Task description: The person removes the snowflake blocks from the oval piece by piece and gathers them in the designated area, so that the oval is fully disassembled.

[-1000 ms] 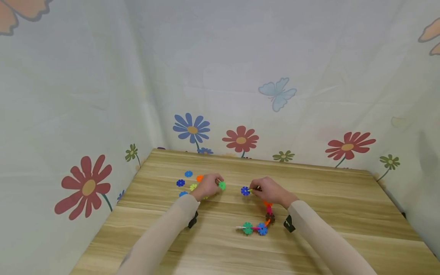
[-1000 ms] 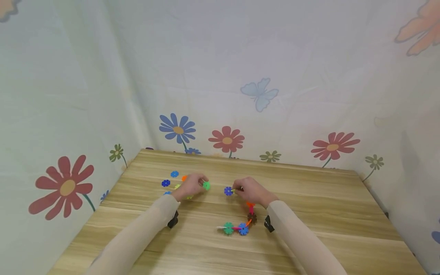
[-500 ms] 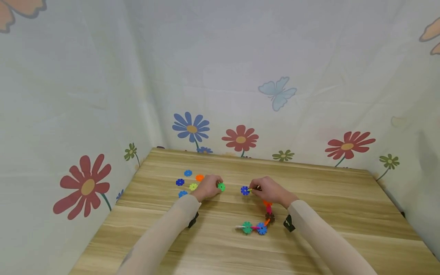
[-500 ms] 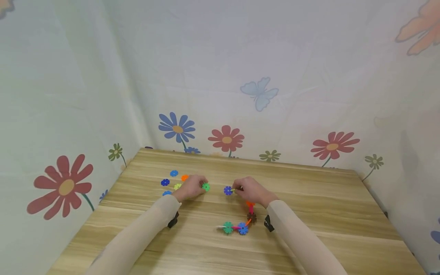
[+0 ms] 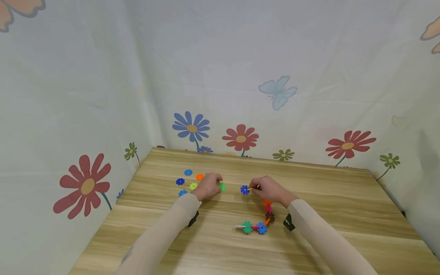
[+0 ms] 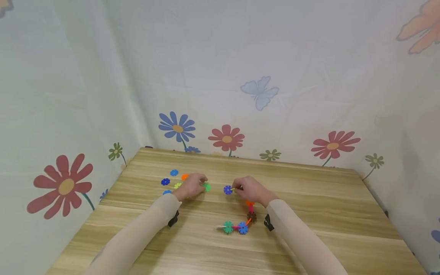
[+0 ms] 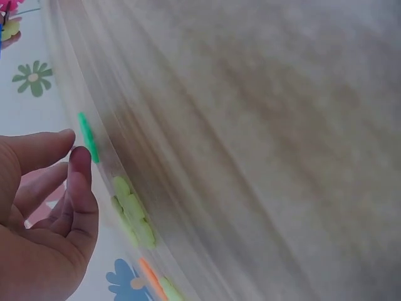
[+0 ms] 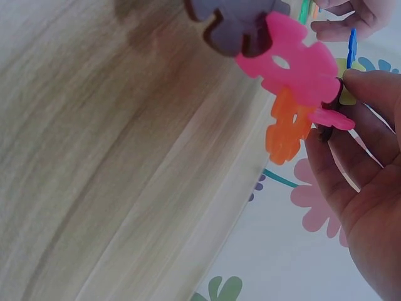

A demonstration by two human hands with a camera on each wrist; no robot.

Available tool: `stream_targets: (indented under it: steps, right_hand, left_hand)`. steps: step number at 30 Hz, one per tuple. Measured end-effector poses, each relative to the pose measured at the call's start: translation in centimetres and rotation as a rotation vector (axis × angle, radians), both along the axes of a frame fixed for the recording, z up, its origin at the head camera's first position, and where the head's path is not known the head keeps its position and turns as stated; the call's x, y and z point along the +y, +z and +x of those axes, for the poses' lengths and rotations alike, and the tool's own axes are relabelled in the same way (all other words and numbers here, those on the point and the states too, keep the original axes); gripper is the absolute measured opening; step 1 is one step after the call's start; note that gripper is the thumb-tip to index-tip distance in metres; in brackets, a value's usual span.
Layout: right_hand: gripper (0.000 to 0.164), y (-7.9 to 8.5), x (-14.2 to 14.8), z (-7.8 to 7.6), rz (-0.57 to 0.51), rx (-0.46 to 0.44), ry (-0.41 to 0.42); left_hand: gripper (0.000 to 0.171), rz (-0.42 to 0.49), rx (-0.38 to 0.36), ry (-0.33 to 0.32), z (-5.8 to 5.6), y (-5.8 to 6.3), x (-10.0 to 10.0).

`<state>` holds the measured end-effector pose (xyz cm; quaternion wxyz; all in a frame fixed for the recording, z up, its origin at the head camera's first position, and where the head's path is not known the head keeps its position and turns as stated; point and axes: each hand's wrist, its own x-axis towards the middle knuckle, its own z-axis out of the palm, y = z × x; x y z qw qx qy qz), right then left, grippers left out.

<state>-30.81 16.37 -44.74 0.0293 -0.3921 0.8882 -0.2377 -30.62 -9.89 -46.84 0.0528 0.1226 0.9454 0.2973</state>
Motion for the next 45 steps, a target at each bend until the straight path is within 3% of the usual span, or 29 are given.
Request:
stream_targets:
  steps: [9,17,23,36,45]
  right_hand:
    - [0.009,0.2,-0.1,0.1,-0.018,0.009,-0.001]
    - [0.008,0.0,-0.1,-0.1,-0.037,0.017,0.026]
    - [0.007,0.0,-0.2,-0.1,-0.043,0.024,0.030]
    - [0.006,-0.4,-0.6,-0.4,-0.100,0.059,0.057]
    - [0.005,-0.7,-0.9,-0.5,-0.095,0.073,0.065]
  left_hand:
    - [0.016,0.022,0.036,-0.039,0.4,0.3,0.4]
    - [0.012,0.146,0.008,-0.067,1.6,0.2,1.6]
    - [0.012,0.203,0.032,-0.107,2.4,-0.2,2.5]
    - [0.019,0.474,-0.173,-0.035,2.9,0.2,4.1]
    - [0.016,0.617,-0.277,0.001,2.4,-0.5,4.4]
